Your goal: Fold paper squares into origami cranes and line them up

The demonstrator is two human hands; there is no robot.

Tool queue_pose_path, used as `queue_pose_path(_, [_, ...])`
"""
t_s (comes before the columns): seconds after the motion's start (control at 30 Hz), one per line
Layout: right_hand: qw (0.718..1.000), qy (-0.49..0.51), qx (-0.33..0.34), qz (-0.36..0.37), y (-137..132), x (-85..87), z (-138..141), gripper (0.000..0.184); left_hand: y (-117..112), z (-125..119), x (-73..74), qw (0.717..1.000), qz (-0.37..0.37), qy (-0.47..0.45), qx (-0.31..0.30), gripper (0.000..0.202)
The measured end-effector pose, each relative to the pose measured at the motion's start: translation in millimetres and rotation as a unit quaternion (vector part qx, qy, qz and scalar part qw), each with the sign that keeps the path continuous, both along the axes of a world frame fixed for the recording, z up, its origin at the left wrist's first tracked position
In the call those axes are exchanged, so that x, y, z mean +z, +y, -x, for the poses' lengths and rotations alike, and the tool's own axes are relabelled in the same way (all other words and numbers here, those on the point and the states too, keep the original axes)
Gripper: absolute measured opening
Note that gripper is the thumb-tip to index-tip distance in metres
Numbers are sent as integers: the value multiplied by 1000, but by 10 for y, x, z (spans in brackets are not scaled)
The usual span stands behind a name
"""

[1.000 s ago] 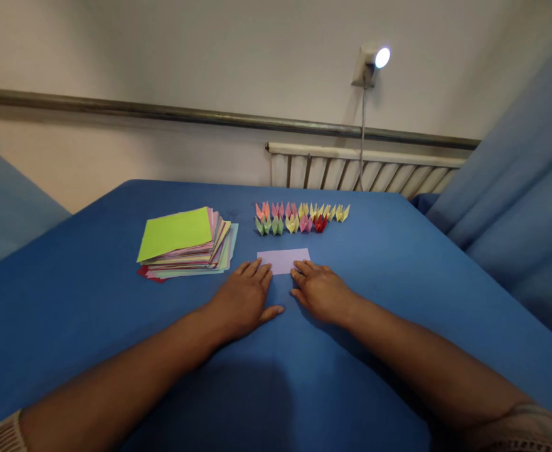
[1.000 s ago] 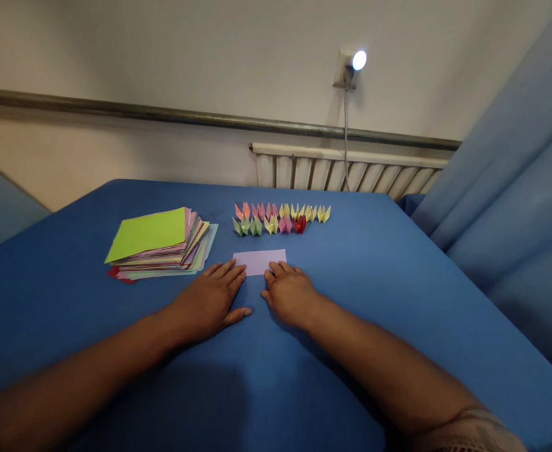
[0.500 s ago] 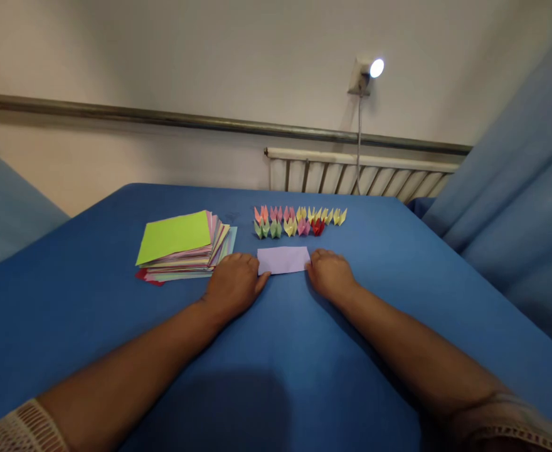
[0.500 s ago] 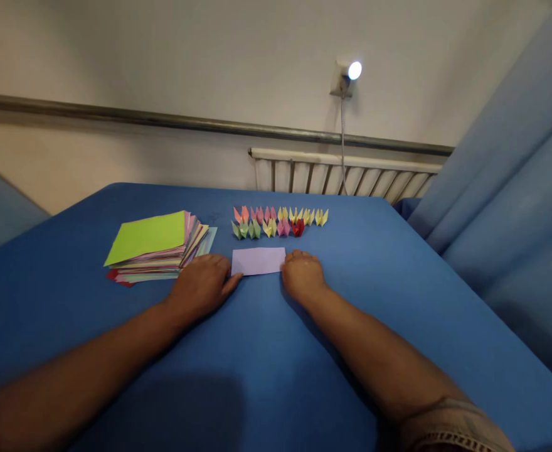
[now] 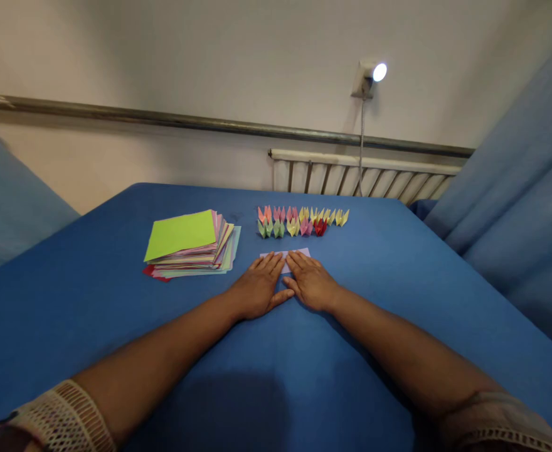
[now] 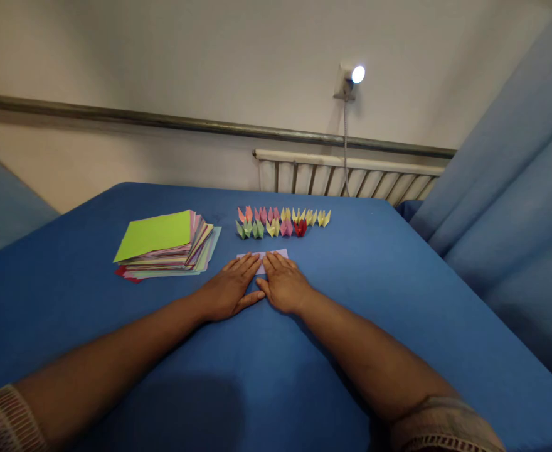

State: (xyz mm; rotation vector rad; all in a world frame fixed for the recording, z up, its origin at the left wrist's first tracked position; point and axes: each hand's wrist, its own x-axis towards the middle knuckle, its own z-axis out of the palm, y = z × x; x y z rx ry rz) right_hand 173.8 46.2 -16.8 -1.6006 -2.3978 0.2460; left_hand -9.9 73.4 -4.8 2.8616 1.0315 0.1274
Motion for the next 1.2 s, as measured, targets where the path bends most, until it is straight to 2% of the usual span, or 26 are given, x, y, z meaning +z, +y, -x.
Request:
queue_pose_path(0.1, [997, 10, -75, -4, 98, -13, -90, 53, 78, 32, 5, 999, 3, 6, 50, 78])
queue_pose_path(0.2, [985, 35, -171, -7, 205, -43, -172, 51, 160, 54, -22, 995, -5, -22, 98, 68])
queue_pose_path(0.3, [978, 55, -201, -15, 300, -78, -219, 59, 211, 61, -56, 993, -10, -42, 113, 60])
queue_pose_path(0.4, [981, 69, -182, -8, 415, -64, -262, 57, 243, 47, -43, 991, -11, -55, 123, 56])
queue_pose_path(0.53, [984, 78, -147, 61, 582, 28, -329, 57, 349, 20, 40, 990, 11, -48, 131, 58])
queue_pose_path(0.6, [984, 81, -142, 69, 623, 64, -350, 57, 409, 11, 71, 990, 18, -44, 134, 62])
queue_pose_path(0.73, [984, 75, -149, 61, 585, 71, -362, 62, 443, 9, 70, 986, -3, -68, 154, 61])
queue_pose_path(0.87, [983, 83, -156, 43, 529, 45, -357, 62, 425, 39, 51, 986, 1, -102, 132, 60])
queue_pose_path(0.97, [985, 114, -121, 49, 536, 45, -354, 59, 441, 71, 47, 985, 10, -126, 121, 61])
queue_pose_path(1.1, [987, 133, -64, 63, 560, 72, -357, 81, 466, 89, 40, 984, 10, -139, 112, 61])
queue_pose_path(1.2, [990, 84, -88, 69, 570, 70, -364, 71, 465, 86, 40, 984, 16, -137, 112, 63])
